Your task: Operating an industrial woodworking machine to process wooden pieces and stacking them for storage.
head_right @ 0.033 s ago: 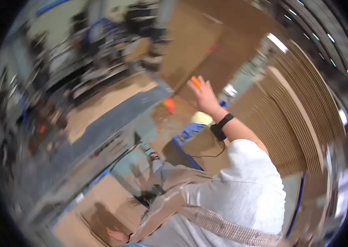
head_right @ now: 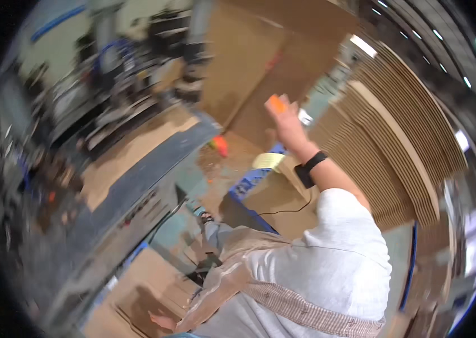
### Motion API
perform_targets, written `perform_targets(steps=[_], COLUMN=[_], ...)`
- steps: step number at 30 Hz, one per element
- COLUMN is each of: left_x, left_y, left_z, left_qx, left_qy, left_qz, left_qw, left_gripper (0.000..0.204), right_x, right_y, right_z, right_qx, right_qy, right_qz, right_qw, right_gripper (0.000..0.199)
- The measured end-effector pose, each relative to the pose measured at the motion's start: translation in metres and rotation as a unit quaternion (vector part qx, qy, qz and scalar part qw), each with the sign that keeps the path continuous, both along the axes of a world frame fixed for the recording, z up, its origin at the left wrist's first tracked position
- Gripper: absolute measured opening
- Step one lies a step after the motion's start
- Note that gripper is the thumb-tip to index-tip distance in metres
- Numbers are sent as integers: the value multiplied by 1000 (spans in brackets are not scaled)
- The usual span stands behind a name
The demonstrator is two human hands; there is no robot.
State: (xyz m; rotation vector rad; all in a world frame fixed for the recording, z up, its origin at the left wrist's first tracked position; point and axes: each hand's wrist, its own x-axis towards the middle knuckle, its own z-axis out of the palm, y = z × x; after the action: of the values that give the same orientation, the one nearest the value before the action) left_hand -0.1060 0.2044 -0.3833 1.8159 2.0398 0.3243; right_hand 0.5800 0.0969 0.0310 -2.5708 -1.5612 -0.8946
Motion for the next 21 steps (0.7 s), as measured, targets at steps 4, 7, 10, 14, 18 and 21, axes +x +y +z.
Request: perform_targets(steps=[4,7,10,14,18,21], left_x=[107,246,337,429,481,473], left_y=[108,175,243,320,346,353], left_z=[5,73,128,139,155,108], left_qx=[72,135,240,204,16,134], left_qy=[-143,-259,-212,-80,127,87], left_qz=[-193,-298,-379,-393,-342,-346], left_qw=[968,909,868,893,931,924], left_gripper=[46,42,44,56,81,88], right_x=[-2,-18,-19,-17,-1,0], right_y=[-216,-378,-397,-396,-390,-319], right_z=[152,181,161,149,117,113], right_qx=[66,41,134,131,146,141], right_qy=[-178,-62,74,-40,-169,-198], right_qz=[-400,-629,-581,-526,-441,-323], right_qw=[897,774,799,839,869,915], right_gripper=[96,76,53,29,21,28])
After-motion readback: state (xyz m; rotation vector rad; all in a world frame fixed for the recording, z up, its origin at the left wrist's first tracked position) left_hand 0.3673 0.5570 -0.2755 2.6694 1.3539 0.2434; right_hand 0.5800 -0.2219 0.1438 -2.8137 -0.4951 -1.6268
